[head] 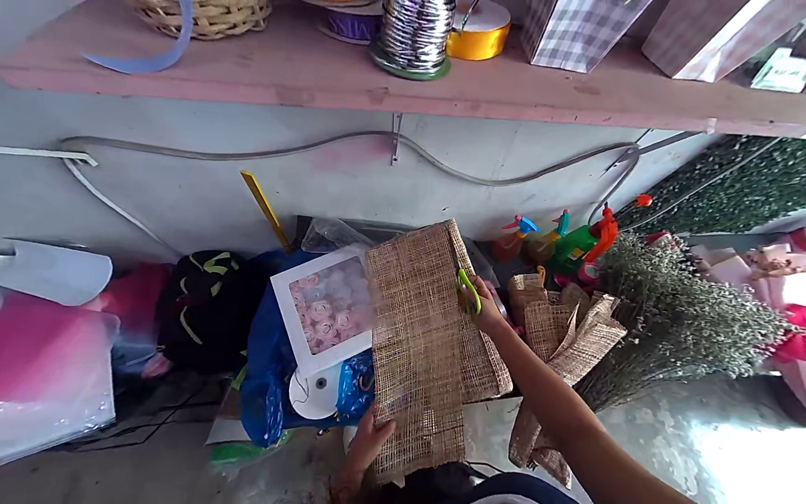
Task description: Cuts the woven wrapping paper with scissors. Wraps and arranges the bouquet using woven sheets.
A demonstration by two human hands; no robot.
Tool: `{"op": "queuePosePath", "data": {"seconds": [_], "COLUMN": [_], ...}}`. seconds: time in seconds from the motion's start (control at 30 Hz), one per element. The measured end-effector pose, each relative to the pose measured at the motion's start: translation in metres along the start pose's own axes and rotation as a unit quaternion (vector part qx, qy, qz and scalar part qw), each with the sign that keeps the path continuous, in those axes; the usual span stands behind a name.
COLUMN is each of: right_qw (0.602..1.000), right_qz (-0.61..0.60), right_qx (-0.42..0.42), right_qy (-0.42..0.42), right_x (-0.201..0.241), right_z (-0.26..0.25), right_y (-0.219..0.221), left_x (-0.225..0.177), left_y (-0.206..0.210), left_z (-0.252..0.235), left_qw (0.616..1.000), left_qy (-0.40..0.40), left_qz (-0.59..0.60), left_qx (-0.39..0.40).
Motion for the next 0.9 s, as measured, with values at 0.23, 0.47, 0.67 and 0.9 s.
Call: {"op": "queuePosePath", "data": {"seconds": [0.23, 0.47, 0.67, 0.9], "right_qw": [0.999, 0.999, 0.975, 0.865], "right_qz": [0.035, 0.038, 0.213, 0.478], "right_qx": [-0.008, -0.028, 0.050, 0.132], "right_qy": [-0.002, -0.009, 0.049, 0.084], "right_x": [0.007, -0.004, -0.040, -0.107], "right_z": [-0.016, -0.001, 0.033, 0.003], "right_y": [0.003, -0.005, 0.043, 0.142], "left_x": [0.018, 0.041, 0.059, 0.071], "left_y": [0.018, -0.006, -0.070, -0.140], "left_z": [-0.008, -0.005, 0.034, 0.091], "left_qw": [0.999, 0.988, 0.976, 0.952], "left_qy": [-0.045, -0.134, -0.179, -0.209], "left_qz": [-0.006, 0.047, 0.018, 0.059], "left_qx": [0.006, -0.063, -0.122, -0.215]}}
Point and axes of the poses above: each hand's wrist, its own z-axis away from the middle knuckle, its own y-axis out of the palm, x = y × z, the point moved 3 cm from there along -z, towards the middle knuckle, and after that the axes turned 13 degrees about -z, right-handed, at the moved point
